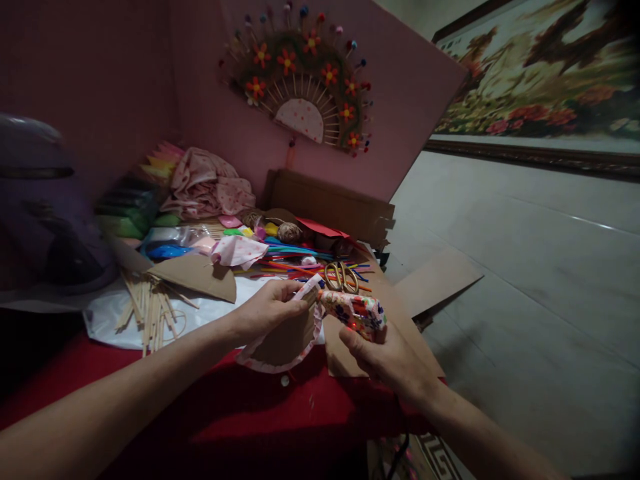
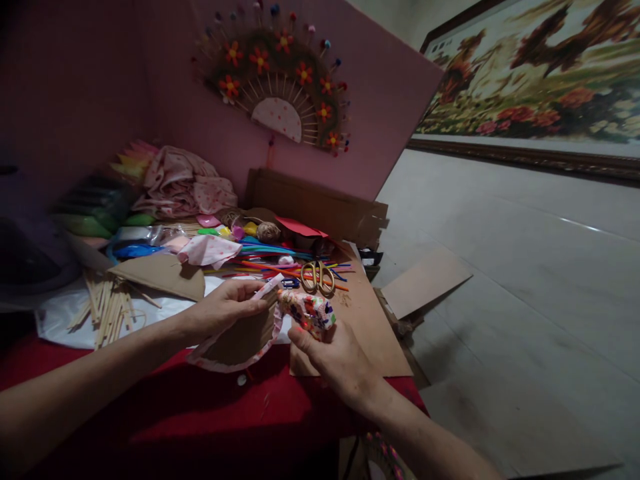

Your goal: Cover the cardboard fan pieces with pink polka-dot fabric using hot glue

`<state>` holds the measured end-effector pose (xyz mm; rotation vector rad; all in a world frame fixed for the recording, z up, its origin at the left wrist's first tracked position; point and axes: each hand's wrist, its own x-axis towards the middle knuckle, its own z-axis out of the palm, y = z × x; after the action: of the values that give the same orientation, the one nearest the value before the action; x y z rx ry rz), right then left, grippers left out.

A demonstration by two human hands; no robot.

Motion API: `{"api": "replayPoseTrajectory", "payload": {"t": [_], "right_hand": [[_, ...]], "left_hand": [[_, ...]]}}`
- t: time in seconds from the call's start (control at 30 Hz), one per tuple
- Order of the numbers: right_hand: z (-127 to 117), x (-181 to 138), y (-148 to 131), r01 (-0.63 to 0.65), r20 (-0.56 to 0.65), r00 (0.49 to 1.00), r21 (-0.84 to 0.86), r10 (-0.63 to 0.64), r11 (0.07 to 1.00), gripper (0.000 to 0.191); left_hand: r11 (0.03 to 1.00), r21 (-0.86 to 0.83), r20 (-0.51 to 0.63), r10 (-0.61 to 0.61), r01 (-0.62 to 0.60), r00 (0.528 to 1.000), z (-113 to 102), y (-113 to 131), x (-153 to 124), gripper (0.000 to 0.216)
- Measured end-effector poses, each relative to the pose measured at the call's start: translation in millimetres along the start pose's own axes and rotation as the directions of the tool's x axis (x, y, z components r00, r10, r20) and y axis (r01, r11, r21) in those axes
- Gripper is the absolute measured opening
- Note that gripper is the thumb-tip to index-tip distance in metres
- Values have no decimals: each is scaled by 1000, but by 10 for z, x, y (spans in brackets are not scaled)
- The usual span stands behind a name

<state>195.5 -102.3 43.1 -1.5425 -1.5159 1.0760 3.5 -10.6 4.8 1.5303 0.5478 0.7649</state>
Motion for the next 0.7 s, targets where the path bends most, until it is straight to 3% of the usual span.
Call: {"api": "replayPoseTrajectory", "payload": {"t": [0.2, 0.53, 0.7], "right_hand": [[-1, -9, 9, -14, -51, 999, -29, 12, 999, 39], [6, -16, 4, -5, -8, 1000, -4, 5, 1000, 39], [-17, -37, 29, -18, -60, 998, -31, 16, 999, 39]], "left_hand": [[999, -46, 25, -28, 29, 999, 1, -33, -1, 26], [999, -4, 16, -32, 32, 999, -5, -22, 0, 26], [999, -30, 17, -14, 14, 1000, 2, 3, -6, 22]]}}
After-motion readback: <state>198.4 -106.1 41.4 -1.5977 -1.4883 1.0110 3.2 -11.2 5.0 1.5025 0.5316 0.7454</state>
